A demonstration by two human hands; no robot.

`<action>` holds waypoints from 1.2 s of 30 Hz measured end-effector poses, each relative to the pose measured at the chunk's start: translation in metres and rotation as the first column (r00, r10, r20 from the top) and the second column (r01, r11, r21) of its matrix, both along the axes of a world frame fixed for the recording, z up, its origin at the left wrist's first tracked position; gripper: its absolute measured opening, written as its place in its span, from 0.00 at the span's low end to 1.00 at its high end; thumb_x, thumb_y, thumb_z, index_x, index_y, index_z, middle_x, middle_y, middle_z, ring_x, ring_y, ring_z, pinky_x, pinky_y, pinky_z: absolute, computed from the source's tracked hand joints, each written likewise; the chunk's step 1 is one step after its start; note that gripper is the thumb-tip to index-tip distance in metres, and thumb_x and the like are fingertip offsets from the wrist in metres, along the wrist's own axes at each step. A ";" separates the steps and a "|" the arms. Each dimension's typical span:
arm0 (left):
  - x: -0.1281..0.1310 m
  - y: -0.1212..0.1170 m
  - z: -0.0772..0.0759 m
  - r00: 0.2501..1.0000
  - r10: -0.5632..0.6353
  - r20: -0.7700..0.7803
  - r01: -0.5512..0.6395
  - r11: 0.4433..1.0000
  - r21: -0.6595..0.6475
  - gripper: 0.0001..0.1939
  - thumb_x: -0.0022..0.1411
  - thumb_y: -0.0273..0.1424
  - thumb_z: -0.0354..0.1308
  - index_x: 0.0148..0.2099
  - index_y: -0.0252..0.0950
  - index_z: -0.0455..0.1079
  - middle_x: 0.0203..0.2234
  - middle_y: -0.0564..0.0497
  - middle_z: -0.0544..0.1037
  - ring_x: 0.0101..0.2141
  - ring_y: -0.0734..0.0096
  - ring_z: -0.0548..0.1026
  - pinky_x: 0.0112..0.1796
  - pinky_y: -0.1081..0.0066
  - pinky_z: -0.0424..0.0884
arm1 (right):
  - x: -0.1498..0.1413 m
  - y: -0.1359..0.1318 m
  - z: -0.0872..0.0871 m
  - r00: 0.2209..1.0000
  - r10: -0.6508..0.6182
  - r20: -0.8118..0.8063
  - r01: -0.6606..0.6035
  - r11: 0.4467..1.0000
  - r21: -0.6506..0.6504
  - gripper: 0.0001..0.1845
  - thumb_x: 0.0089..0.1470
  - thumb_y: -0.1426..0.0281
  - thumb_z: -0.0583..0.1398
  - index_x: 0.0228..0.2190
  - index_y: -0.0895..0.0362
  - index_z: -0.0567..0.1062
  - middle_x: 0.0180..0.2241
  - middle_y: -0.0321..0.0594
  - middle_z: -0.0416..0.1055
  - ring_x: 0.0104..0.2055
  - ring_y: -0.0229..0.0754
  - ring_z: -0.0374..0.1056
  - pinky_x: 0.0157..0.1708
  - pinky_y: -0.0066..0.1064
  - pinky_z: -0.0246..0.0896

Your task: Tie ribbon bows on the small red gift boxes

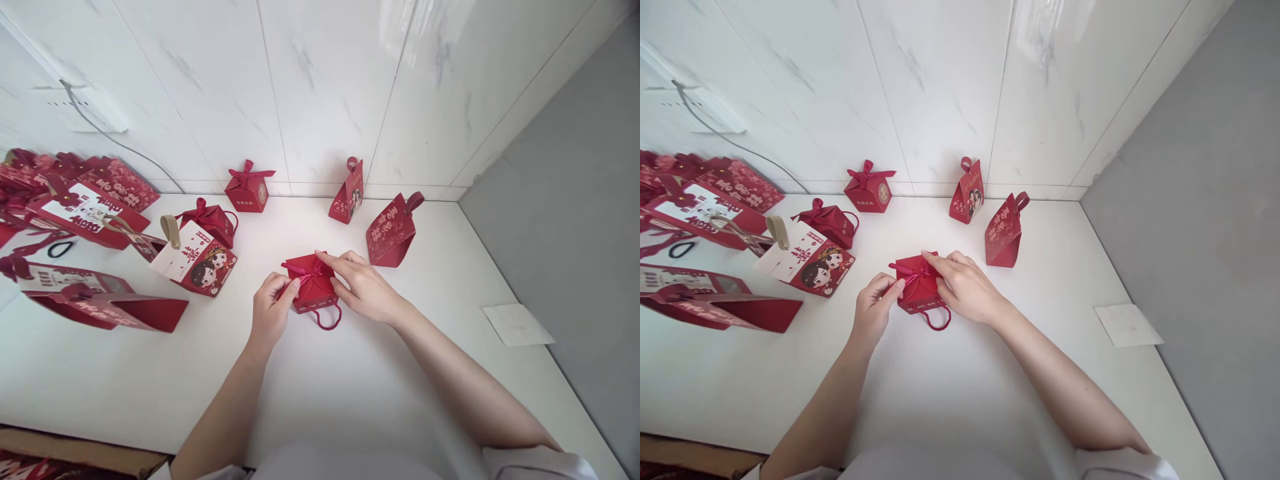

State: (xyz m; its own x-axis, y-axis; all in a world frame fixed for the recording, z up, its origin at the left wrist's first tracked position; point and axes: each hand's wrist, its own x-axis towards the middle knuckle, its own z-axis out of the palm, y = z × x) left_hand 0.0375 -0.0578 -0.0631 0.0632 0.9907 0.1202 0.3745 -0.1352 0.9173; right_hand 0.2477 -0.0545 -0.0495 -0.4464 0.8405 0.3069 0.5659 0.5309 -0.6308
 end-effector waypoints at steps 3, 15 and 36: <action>-0.002 0.001 -0.001 1.000 0.017 -0.001 -0.017 0.999 -0.049 0.16 0.62 0.35 0.54 0.23 0.36 0.63 0.23 0.54 0.65 0.27 0.73 0.65 0.32 0.71 0.60 | -0.001 0.000 -0.003 1.000 -0.010 0.018 0.010 1.000 -0.025 0.31 0.60 0.75 0.50 0.64 0.55 0.54 0.39 0.45 0.71 0.44 0.50 0.61 0.45 0.45 0.62; -0.012 0.004 0.001 0.998 -0.049 -0.038 0.041 0.982 -0.183 0.20 0.60 0.37 0.54 0.18 0.36 0.62 0.20 0.54 0.65 0.24 0.72 0.63 0.29 0.70 0.58 | -0.010 0.000 -0.006 0.986 -0.096 0.135 0.098 0.995 -0.014 0.30 0.61 0.71 0.49 0.64 0.56 0.52 0.35 0.45 0.72 0.46 0.52 0.58 0.45 0.47 0.56; -0.017 0.006 0.017 0.979 0.084 -0.186 -0.032 0.964 0.265 0.11 0.61 0.32 0.55 0.47 0.42 0.71 0.49 0.49 0.71 0.53 0.62 0.67 0.54 0.63 0.63 | -0.001 0.001 -0.003 0.995 0.075 -0.070 -0.074 0.997 0.016 0.28 0.60 0.75 0.52 0.60 0.51 0.59 0.38 0.42 0.73 0.40 0.47 0.67 0.43 0.43 0.63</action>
State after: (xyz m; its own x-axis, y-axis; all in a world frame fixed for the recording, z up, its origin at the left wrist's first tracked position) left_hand 0.0208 -0.0522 -0.0463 0.0540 0.9296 0.3647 0.5557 -0.3314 0.7624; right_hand 0.2464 -0.0537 -0.0520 -0.4843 0.8015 0.3508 0.4792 0.5785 -0.6601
